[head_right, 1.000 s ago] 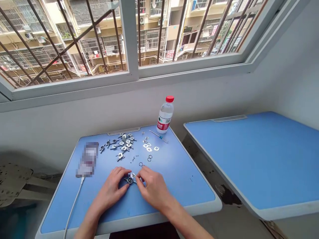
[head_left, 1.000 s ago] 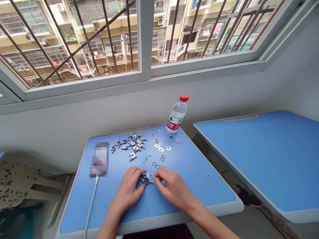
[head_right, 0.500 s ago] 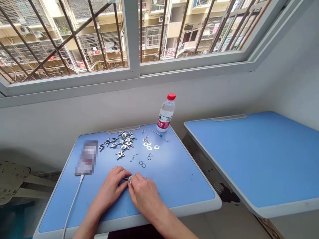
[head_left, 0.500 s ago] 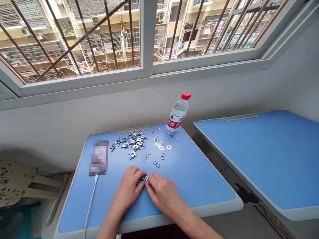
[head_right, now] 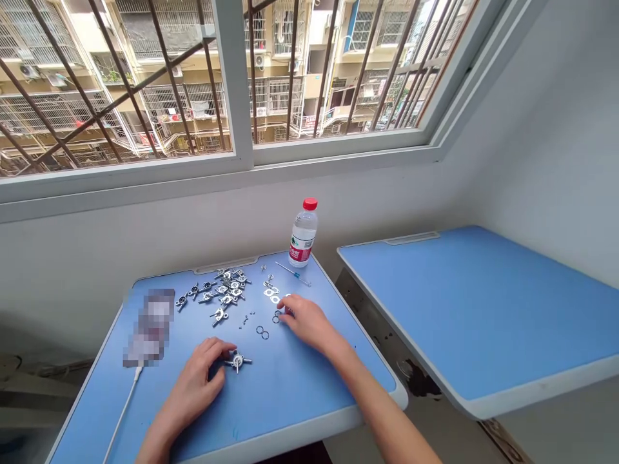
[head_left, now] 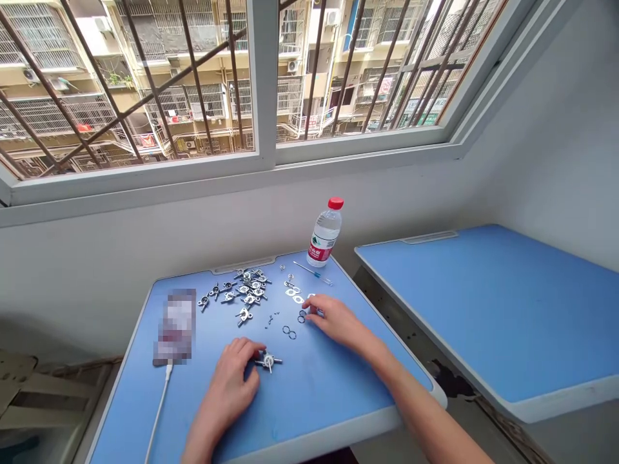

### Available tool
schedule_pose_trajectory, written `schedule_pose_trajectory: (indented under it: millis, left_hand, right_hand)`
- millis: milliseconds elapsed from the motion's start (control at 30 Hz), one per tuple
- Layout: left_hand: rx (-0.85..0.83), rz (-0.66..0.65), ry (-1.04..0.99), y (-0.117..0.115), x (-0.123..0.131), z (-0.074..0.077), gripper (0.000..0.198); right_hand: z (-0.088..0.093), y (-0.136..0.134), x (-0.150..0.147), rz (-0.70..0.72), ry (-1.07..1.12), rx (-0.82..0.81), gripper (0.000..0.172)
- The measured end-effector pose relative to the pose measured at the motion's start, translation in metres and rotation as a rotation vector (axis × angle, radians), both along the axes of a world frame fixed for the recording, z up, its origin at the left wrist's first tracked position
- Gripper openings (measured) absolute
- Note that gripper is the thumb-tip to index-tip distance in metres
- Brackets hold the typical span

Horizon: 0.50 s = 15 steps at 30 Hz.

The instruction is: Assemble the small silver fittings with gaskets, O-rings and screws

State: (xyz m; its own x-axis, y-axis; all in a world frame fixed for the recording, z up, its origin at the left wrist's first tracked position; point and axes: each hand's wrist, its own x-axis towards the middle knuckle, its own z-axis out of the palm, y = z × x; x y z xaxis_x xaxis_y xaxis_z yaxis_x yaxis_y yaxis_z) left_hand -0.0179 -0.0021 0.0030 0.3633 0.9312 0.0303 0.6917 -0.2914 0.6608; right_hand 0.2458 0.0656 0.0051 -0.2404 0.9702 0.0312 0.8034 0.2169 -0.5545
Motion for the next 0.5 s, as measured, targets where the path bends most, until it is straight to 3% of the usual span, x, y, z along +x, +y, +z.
schedule_pose_trajectory:
  millis: [233,500]
  left_hand:
    - [-0.006,0.004,-0.029,0.0013,0.0003,-0.0001,0.037]
    - [0.001,0.025,-0.040,0.0004,-0.0015,-0.0040,0.035]
  right_hand:
    - [-0.0066,-0.0020,-0.0111,0.044,0.068,-0.044,0.014]
    - [-0.0077,-0.0014,-0.0045,-0.043,0.223,-0.056,0.024]
